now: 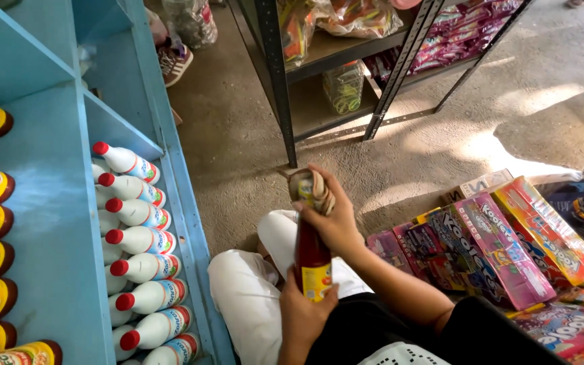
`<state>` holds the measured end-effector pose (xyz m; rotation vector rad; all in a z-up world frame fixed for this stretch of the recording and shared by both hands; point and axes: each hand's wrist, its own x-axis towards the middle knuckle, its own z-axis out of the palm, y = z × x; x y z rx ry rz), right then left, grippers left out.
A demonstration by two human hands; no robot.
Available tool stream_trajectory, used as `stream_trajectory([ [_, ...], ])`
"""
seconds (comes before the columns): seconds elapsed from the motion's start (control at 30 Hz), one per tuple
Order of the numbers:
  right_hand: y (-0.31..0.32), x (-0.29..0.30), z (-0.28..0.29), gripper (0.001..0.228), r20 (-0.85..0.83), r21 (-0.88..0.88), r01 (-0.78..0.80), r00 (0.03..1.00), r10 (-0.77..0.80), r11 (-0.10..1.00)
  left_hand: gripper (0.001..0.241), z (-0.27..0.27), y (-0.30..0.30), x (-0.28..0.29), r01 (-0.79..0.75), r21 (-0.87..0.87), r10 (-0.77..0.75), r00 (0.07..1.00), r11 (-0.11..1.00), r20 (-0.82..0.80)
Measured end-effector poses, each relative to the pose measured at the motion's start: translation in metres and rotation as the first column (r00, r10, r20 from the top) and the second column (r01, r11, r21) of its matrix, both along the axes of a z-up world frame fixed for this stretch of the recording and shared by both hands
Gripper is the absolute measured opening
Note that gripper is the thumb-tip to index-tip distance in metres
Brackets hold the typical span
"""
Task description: The person wipes dust off sauce bottles with a cleaning cloth and arranges them neatly on grocery store shelves.
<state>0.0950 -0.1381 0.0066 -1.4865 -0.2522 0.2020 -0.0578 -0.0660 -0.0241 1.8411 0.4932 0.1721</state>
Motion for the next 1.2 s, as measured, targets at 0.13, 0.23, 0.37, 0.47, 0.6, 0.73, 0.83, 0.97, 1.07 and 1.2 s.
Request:
stream_trajectory([
  [0.13, -0.004, -0.046, -0.015, 0.077, 0.079, -0.118, -0.023, 0.996, 0.033, 0.993, 0.064, 0.017, 0.014, 0.006, -0.100, 0.092, 0.098, 0.995, 0.991, 0.026],
  [0.23, -0.007, -0.048, -0.013, 0.077, 0.033, -0.027, -0.098, 0.995, 0.099, 0.995, 0.063, 0.024, 0.023, 0.008, -0.063, 0.037, 0.061, 0.996, 0.997, 0.066],
  [0.37, -0.021, -0.019, -0.011, 0.075, -0.158, 0.189, -0.230, 0.952, 0.261, 0.955, 0.059, -0.020, 0.020, -0.009, 0.194, -0.437, -0.143, 0.979, 0.878, 0.148],
  [0.47, -0.030, 0.014, -0.041, 0.069, -0.203, 0.402, -0.341, 0.872, 0.446, 0.850, 0.067, -0.031, 0.023, -0.020, 0.391, -0.815, -0.243, 0.918, 0.429, 0.312],
  [0.6, -0.018, 0.026, -0.024, 0.066, -0.179, 0.709, -0.325, 0.776, 0.605, 0.626, 0.079, -0.043, 0.012, -0.019, 0.422, -0.848, -0.222, 0.837, -0.321, 0.501],
  [0.73, -0.006, 0.025, -0.015, 0.060, -0.179, 0.774, -0.241, 0.804, 0.567, 0.586, 0.083, -0.035, 0.019, -0.017, 0.446, -0.813, -0.183, 0.824, -0.373, 0.536],
  [0.83, -0.010, 0.022, -0.020, 0.051, -0.177, 0.658, -0.229, 0.879, 0.443, 0.717, 0.080, -0.010, 0.030, -0.015, 0.435, -0.866, -0.225, 0.895, 0.247, 0.385],
  [0.97, -0.007, 0.009, 0.003, 0.035, -0.128, 0.386, -0.231, 0.945, 0.300, 0.893, 0.069, 0.000, 0.024, -0.017, 0.310, -0.439, -0.204, 0.940, 0.843, 0.273],
  [1.07, -0.005, 0.011, 0.008, 0.037, -0.145, 0.373, -0.232, 0.942, 0.304, 0.898, 0.067, -0.025, 0.021, -0.022, 0.307, -0.570, -0.226, 0.951, 0.762, 0.209],
  [1.2, -0.008, 0.018, -0.014, 0.044, -0.162, 0.523, -0.286, 0.891, 0.424, 0.803, 0.072, -0.057, 0.012, -0.029, 0.398, -0.852, -0.307, 0.904, 0.340, 0.299],
])
